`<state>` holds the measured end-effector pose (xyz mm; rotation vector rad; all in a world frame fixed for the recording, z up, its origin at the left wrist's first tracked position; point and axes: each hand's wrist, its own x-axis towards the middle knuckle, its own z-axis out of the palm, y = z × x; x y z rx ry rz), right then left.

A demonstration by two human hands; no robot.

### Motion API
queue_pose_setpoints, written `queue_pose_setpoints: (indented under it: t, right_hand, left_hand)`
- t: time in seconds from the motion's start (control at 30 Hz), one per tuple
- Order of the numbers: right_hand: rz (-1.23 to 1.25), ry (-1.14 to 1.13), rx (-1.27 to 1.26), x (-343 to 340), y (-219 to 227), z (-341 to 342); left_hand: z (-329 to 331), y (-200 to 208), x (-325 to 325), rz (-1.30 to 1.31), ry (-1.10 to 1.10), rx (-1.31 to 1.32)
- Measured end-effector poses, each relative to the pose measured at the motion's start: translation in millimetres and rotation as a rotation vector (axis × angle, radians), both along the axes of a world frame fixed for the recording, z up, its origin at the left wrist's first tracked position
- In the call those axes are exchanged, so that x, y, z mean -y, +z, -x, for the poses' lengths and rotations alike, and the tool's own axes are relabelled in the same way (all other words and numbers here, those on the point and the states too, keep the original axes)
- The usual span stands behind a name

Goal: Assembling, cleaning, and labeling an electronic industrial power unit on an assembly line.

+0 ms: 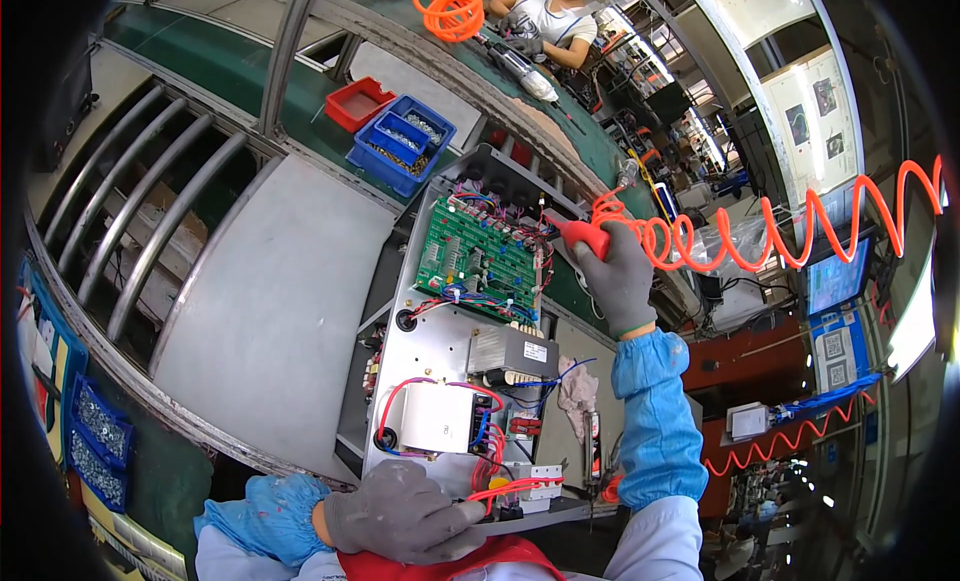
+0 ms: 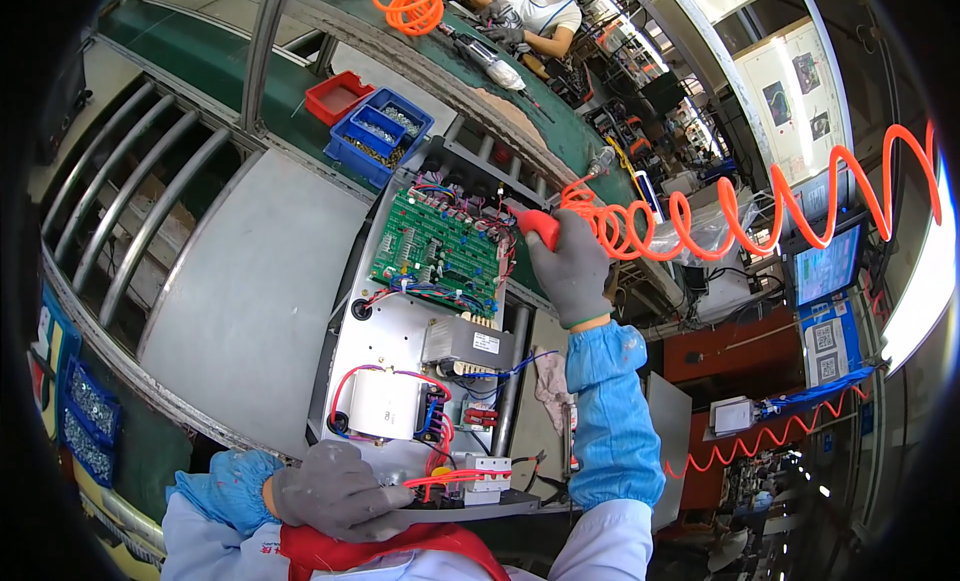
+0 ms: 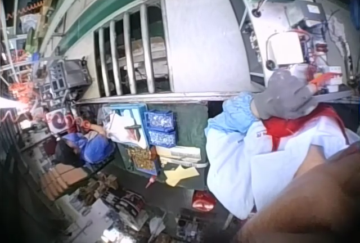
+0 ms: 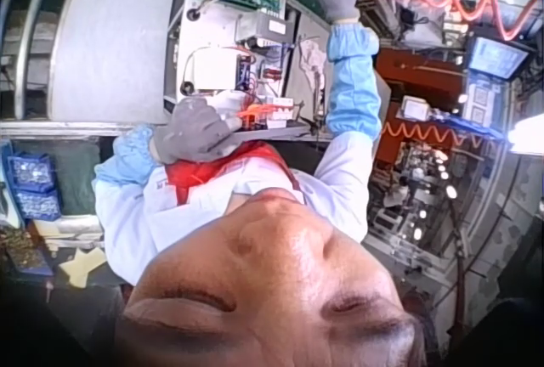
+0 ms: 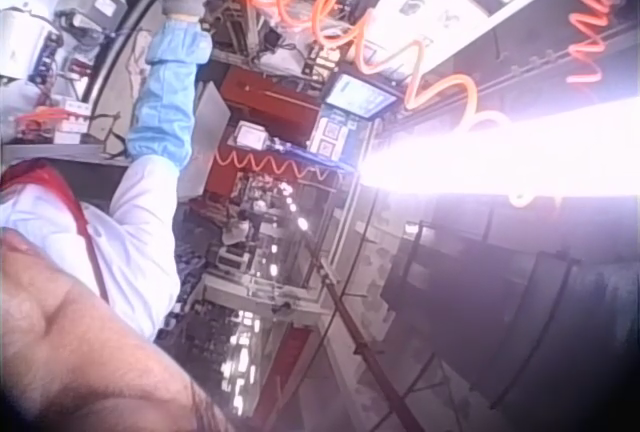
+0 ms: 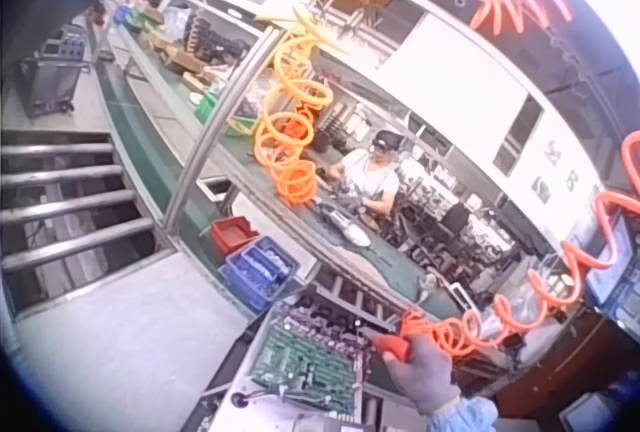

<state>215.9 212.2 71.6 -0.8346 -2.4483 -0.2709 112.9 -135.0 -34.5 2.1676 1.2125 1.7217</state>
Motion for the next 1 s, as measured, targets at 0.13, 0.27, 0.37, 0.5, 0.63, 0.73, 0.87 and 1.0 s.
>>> queue_pose_setpoints:
  t: [0.13, 0.27, 0.37, 0.5, 0.63, 0.73, 0.87, 1.0]
  right_hand:
    - [-0.071, 0.004, 0.076, -0.6, 1.5, 0.7]
    - [-0.076, -0.01, 0.142, 4.0, 5.7, 4.2]
    - [-0.102, 0.004, 0.156, 9.4, 9.8, 0.8]
    - [-0.035, 0.057, -0.008, 15.2, 17.4, -12.9]
    - [0.121, 0.039, -0.117, 14.1, 18.9, -22.0]
    - [0.143, -0.049, -0.132, 11.9, 15.2, -29.5]
    - [0.282, -0.083, -0.207, -2.1, -2.5, -35.6]
    - [0.306, -0.14, -0.286, -18.2, -26.3, -37.8]
  left_hand:
    - [1.7, 1.2, 0.2, 0.016, -0.014, -0.005]
    - [0.9, -1.9, 2.6, 0.045, -0.001, -0.034]
    - [0.6, -3.0, 1.1, 0.018, -0.014, 0.0]
    - [1.3, -0.7, -0.1, 0.023, -0.009, -0.013]
    - [2.7, 3.6, -1.7, 0.001, 0.004, -0.008]
    - [2.0, 0.4, -1.9, 0.039, -0.016, -0.022]
    - [1.4, 3.8, -4.0, -0.007, 0.019, -0.03]
    - [5.2, 7.4, -1.3, 0.05, -0.026, -0.061]
